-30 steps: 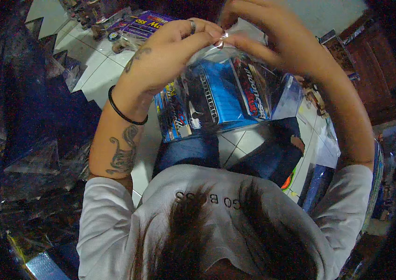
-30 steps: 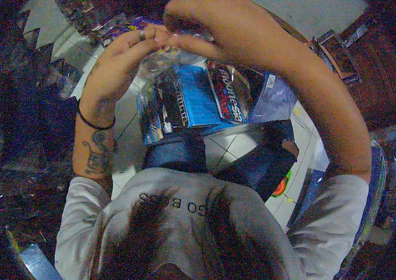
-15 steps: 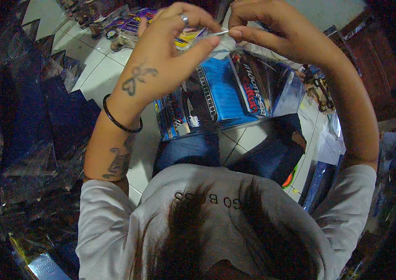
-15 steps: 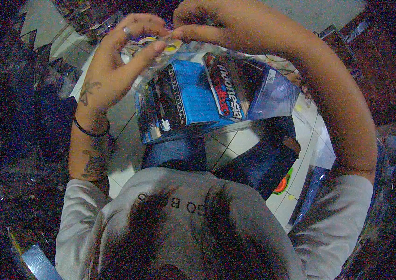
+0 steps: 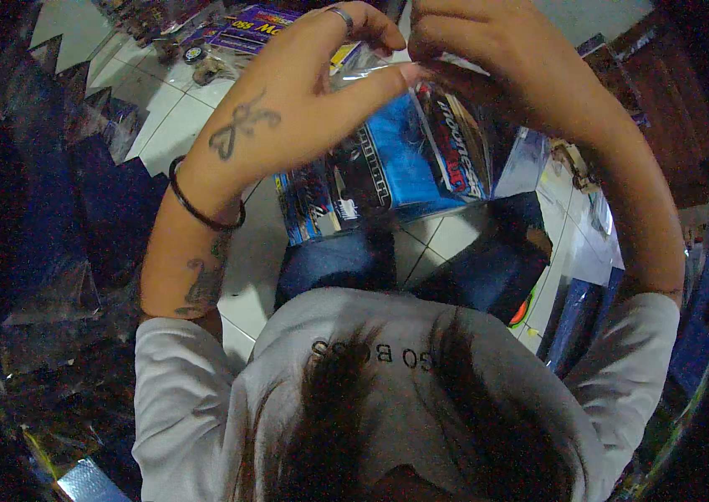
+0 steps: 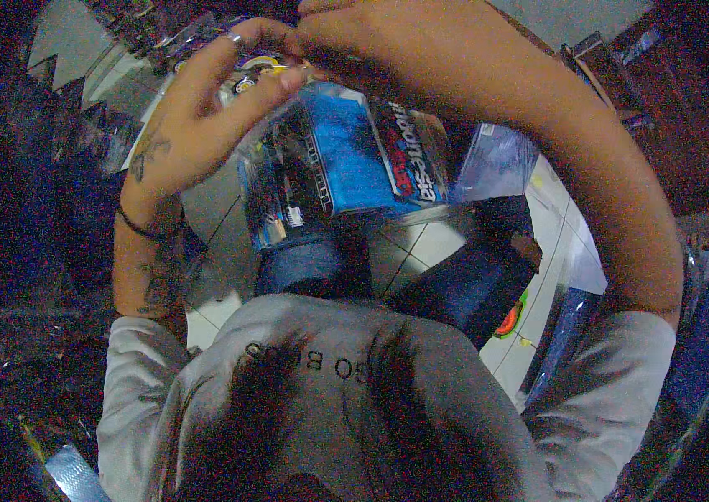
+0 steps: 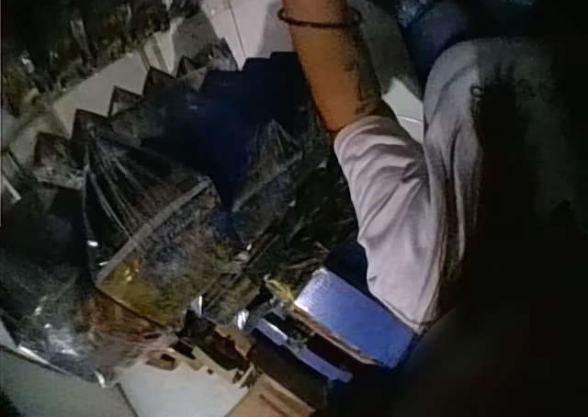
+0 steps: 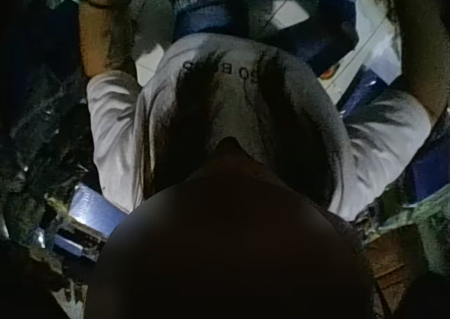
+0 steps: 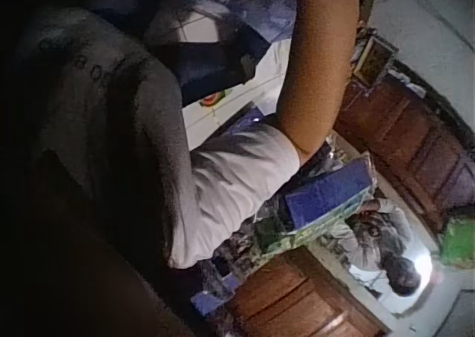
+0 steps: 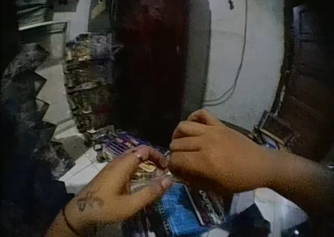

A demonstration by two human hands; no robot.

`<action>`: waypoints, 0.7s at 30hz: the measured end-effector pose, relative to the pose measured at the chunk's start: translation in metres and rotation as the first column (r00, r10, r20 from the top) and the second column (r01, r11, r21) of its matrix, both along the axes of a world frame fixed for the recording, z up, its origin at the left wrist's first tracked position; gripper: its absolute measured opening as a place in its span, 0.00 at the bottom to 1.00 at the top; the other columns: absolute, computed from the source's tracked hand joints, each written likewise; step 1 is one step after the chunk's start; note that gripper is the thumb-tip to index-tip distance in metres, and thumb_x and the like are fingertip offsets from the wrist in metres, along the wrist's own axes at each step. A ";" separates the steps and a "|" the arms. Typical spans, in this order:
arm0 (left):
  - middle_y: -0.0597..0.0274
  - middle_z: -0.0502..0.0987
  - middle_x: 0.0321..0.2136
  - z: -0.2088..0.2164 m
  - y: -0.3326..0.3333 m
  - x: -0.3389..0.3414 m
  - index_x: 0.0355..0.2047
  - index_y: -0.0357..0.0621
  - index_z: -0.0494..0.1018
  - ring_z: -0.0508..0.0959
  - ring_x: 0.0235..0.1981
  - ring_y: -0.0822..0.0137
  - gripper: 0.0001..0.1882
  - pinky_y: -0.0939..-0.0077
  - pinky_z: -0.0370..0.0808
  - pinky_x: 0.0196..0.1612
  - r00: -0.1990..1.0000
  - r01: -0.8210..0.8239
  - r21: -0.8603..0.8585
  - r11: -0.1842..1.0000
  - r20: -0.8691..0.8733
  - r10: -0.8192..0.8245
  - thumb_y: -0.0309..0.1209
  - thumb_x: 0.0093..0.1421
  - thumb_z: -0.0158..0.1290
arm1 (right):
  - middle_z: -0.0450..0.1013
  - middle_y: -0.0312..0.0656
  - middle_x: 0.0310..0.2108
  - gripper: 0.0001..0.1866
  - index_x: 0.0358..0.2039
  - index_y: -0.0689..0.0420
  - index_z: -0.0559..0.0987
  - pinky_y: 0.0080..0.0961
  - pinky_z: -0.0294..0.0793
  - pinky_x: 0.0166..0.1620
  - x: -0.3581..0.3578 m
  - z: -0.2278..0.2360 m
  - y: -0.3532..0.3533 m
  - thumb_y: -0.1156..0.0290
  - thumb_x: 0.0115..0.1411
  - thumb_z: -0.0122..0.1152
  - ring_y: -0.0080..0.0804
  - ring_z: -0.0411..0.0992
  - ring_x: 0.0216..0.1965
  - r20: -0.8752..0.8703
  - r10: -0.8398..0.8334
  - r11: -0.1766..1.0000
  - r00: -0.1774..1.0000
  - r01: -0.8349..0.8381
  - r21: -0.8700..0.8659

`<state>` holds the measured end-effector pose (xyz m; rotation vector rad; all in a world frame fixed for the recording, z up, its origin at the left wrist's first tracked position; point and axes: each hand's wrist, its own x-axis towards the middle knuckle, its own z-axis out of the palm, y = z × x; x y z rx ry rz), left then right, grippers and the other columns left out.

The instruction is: The person sits on the floor and repeatedly wraps toy boxes in clear plastic bags. They use a handheld heat sealer to seal the bags after inserting the toys. The person handles multiple toy boxes, including a blue car and a green train, one at a time.

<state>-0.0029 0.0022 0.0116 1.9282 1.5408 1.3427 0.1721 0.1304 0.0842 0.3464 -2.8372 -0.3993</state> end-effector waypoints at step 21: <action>0.62 0.77 0.32 -0.009 -0.032 -0.022 0.35 0.40 0.76 0.76 0.39 0.65 0.11 0.72 0.69 0.49 0.964 -0.192 0.190 0.963 -0.146 0.221 0.33 0.54 0.61 | 0.75 0.38 0.32 0.08 0.35 0.55 0.79 0.35 0.61 0.48 -0.006 -0.004 -0.005 0.66 0.59 0.59 0.34 0.69 0.39 0.170 -0.025 0.935 0.985 0.083 -0.346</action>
